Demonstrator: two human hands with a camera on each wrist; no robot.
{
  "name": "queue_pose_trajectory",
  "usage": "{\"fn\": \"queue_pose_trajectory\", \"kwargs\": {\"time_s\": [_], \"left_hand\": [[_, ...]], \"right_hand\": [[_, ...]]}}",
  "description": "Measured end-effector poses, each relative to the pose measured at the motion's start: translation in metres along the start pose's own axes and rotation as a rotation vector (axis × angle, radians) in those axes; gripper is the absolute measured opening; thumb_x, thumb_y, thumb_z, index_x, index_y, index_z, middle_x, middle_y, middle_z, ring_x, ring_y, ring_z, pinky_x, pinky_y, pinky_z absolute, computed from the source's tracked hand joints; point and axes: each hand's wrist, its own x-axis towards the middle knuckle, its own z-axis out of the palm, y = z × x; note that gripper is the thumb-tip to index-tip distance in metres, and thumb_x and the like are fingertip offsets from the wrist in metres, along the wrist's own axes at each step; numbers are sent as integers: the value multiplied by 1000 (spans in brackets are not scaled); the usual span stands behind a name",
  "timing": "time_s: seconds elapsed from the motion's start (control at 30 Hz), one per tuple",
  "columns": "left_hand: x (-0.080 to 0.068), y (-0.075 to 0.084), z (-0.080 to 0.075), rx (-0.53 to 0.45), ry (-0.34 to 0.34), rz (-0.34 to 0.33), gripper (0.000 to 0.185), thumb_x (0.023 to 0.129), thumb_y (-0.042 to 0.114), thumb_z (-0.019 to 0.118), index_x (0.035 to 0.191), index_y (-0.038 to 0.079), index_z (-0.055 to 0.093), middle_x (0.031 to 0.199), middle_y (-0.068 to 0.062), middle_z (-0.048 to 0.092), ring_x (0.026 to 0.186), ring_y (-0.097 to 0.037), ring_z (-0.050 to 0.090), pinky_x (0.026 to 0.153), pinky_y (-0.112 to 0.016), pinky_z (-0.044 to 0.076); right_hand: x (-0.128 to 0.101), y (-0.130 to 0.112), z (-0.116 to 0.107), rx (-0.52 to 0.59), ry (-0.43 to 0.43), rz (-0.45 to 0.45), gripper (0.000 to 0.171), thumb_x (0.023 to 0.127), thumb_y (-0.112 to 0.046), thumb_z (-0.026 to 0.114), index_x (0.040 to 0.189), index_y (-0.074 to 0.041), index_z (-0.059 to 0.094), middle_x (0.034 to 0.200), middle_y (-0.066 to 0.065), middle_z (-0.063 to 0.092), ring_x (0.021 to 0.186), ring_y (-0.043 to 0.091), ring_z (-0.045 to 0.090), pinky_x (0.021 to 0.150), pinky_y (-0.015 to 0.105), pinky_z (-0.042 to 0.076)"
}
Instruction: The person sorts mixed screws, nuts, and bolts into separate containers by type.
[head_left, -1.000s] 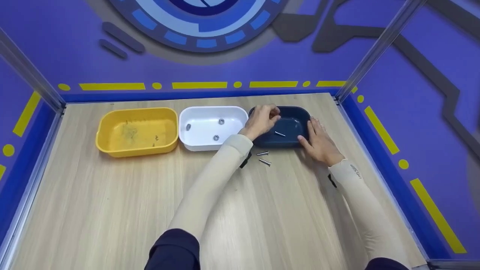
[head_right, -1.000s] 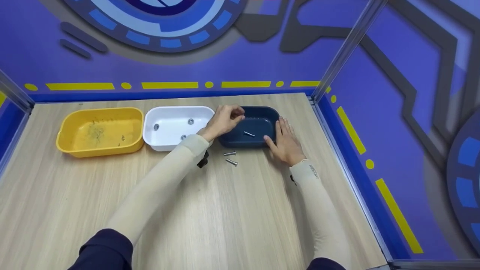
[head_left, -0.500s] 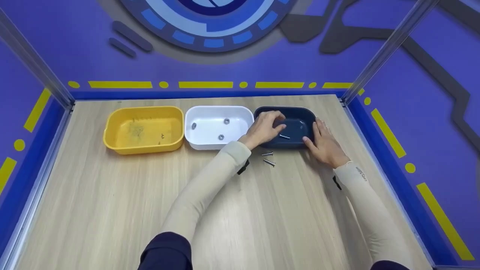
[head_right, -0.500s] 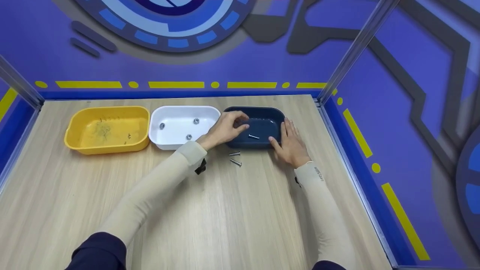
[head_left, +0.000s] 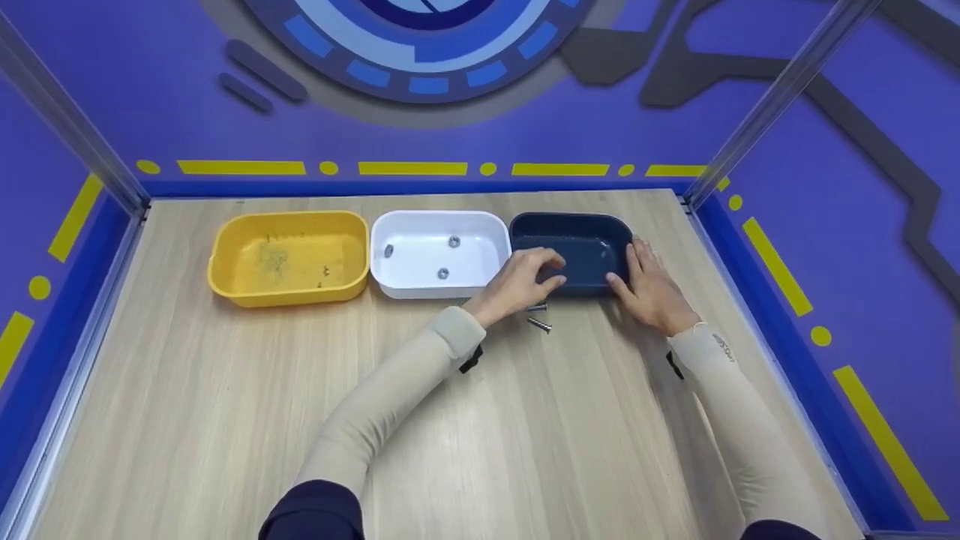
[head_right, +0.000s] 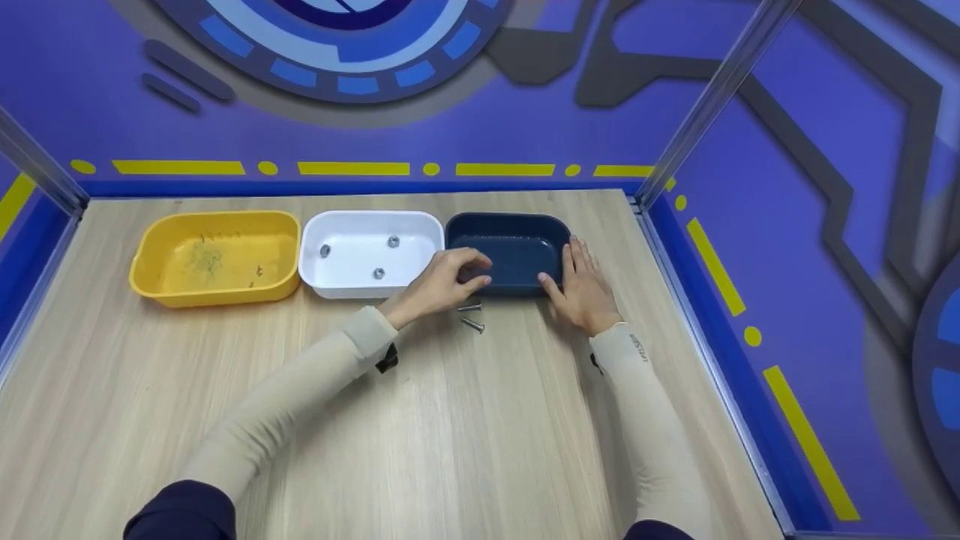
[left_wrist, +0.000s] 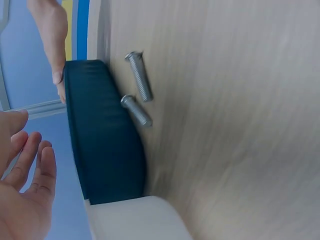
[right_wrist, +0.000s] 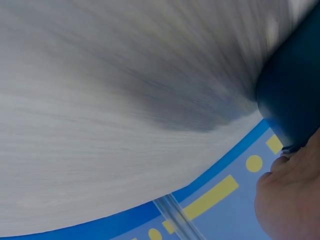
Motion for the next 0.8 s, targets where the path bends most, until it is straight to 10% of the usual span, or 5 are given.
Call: {"fn": "queue_pose_trajectory", "kwargs": {"time_s": [0.47,0.8], "left_hand": [[-25,-11,18,-66,-83,15,23,102,14,74,121,2,74,119,-12,77,101,-20,75,90,-27,62],[-41,-26,27,83,-137,10,21,101,19,75,118,9,79,112,-4,80,106,-20,74,97,-36,59]], "right_hand": [[0,1,-1,-9,21,-12,90,112,-58,37,167,9,13,178,26,3,165,48,5,135,62,9],[1,0,0,-16,31,-41,89,112,-56,38,166,12,14,177,29,5,165,47,3,134,64,11]]}}
